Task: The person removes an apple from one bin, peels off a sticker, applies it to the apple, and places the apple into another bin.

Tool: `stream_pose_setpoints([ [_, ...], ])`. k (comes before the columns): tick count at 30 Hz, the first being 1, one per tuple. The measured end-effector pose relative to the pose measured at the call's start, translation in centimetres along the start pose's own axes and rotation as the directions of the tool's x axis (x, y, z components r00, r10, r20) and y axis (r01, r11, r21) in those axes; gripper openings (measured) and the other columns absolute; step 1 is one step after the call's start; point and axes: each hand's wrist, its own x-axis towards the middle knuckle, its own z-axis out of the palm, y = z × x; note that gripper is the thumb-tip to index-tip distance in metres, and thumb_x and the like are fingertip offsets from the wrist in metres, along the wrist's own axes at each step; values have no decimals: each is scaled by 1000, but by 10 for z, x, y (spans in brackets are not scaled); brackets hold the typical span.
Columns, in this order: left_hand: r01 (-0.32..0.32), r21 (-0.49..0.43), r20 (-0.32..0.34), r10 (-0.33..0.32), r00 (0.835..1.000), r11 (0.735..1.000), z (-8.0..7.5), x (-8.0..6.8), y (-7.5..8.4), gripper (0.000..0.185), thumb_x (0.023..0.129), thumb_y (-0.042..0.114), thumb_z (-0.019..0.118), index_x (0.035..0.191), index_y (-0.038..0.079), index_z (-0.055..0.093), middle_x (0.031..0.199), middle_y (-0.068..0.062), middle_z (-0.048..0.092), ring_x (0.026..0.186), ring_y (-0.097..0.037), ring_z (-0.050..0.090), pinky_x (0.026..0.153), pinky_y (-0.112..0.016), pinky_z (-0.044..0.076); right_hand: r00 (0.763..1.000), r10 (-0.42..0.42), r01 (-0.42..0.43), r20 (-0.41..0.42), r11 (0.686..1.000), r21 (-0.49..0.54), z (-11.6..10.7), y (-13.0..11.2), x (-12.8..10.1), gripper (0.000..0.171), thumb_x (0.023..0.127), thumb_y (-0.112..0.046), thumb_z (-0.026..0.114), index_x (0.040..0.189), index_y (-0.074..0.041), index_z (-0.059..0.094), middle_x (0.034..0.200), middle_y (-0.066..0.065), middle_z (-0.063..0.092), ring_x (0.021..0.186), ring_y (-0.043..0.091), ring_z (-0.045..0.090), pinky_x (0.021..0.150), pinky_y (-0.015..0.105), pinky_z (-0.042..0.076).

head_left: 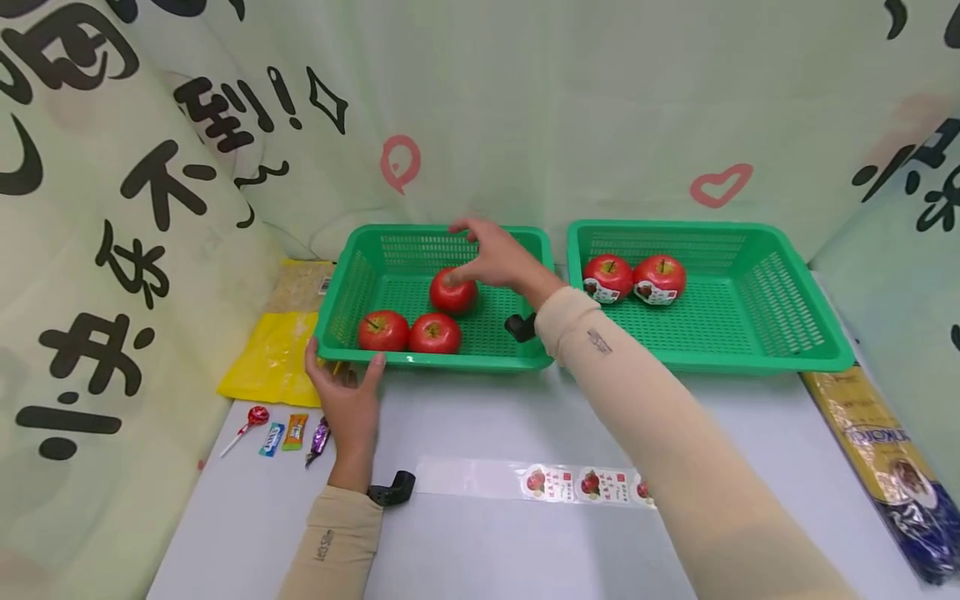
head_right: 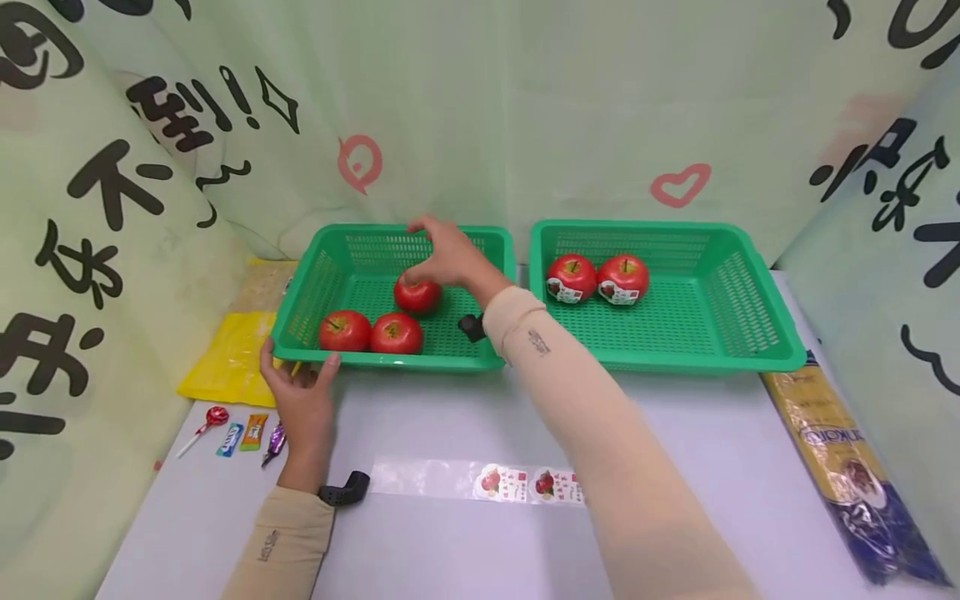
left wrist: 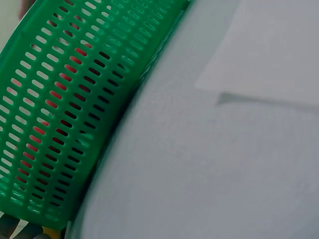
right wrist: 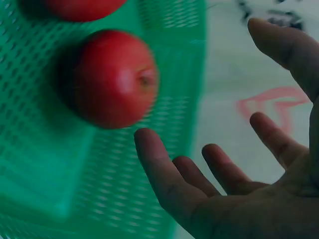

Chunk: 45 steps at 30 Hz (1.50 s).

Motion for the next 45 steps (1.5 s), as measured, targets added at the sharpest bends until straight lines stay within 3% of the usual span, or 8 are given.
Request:
stream_pose_setpoints([
  [2, 3, 12, 0, -3, 1000, 1000, 1, 0, 0, 99, 94, 23, 82, 166, 34, 16, 171, 2, 32, 156, -19, 37, 132, -37, 28, 992, 100, -102, 77, 994, 24, 6, 11, 17, 80, 90, -17, 81, 160, -17, 41, 162, 17, 40, 142, 36, 45, 106, 53, 55],
  [5, 2, 38, -2, -2, 1000, 999, 1, 0, -1, 99, 94, 26, 82, 167, 33, 15, 172, 4, 31, 156, -19, 36, 132, -37, 27, 951, 240, -254, 197, 966, 50, 15, 24, 32, 84, 93, -12, 78, 164, -22, 35, 164, 15, 37, 141, 35, 46, 108, 56, 54],
  [8, 1, 48, 4, -1, 1000, 999, 4, -2, -1, 99, 94, 27, 82, 166, 35, 15, 172, 5, 30, 156, -19, 36, 132, -37, 27, 920, 295, -325, 258, 943, 78, 22, 34, 37, 88, 92, -8, 78, 165, -25, 33, 163, 13, 37, 142, 35, 44, 110, 58, 54],
  [19, -8, 50, 28, 7, 1000, 999, 12, -7, -3, 99, 95, 27, 81, 167, 35, 14, 173, 4, 30, 157, -22, 35, 133, -39, 27, 957, 241, -259, 161, 960, 104, 16, 31, 25, 74, 87, -5, 78, 152, -20, 46, 147, 14, 49, 126, 32, 51, 98, 52, 60],
  [25, -17, 56, 42, 15, 999, 998, 13, -2, 0, 100, 95, 28, 81, 167, 36, 12, 173, 6, 29, 157, -20, 35, 132, -37, 28, 995, 93, -97, 26, 974, 207, -15, 10, -27, 67, 77, -6, 73, 139, -21, 51, 127, 11, 59, 109, 28, 59, 77, 40, 61],
  [32, 41, 100, 32, -44, 999, 994, 3, -3, 2, 103, 96, 32, 80, 167, 42, 6, 175, 6, 24, 158, -24, 33, 132, -37, 28, 993, -115, 118, -28, 969, 219, -26, 9, -148, 74, 77, -6, 80, 144, -16, 52, 138, 12, 54, 125, 32, 55, 84, 39, 64],
  [38, 36, 103, 35, -40, 999, 994, -6, -5, 5, 105, 98, 33, 77, 168, 43, 0, 177, 6, 18, 160, -25, 28, 133, -41, 27, 997, -52, 60, -52, 983, 174, 11, 52, -227, 76, 76, -14, 85, 146, -27, 57, 138, 12, 52, 125, 36, 54, 81, 35, 64],
  [45, 99, 16, 21, -100, 995, 995, 1, -12, 16, 105, 98, 33, 77, 168, 42, 0, 176, 2, 19, 160, -26, 30, 127, -43, 38, 994, 56, -36, -97, 980, 195, 54, 103, -234, 80, 77, -12, 85, 150, -24, 54, 145, 15, 52, 127, 38, 54, 83, 37, 65],
])
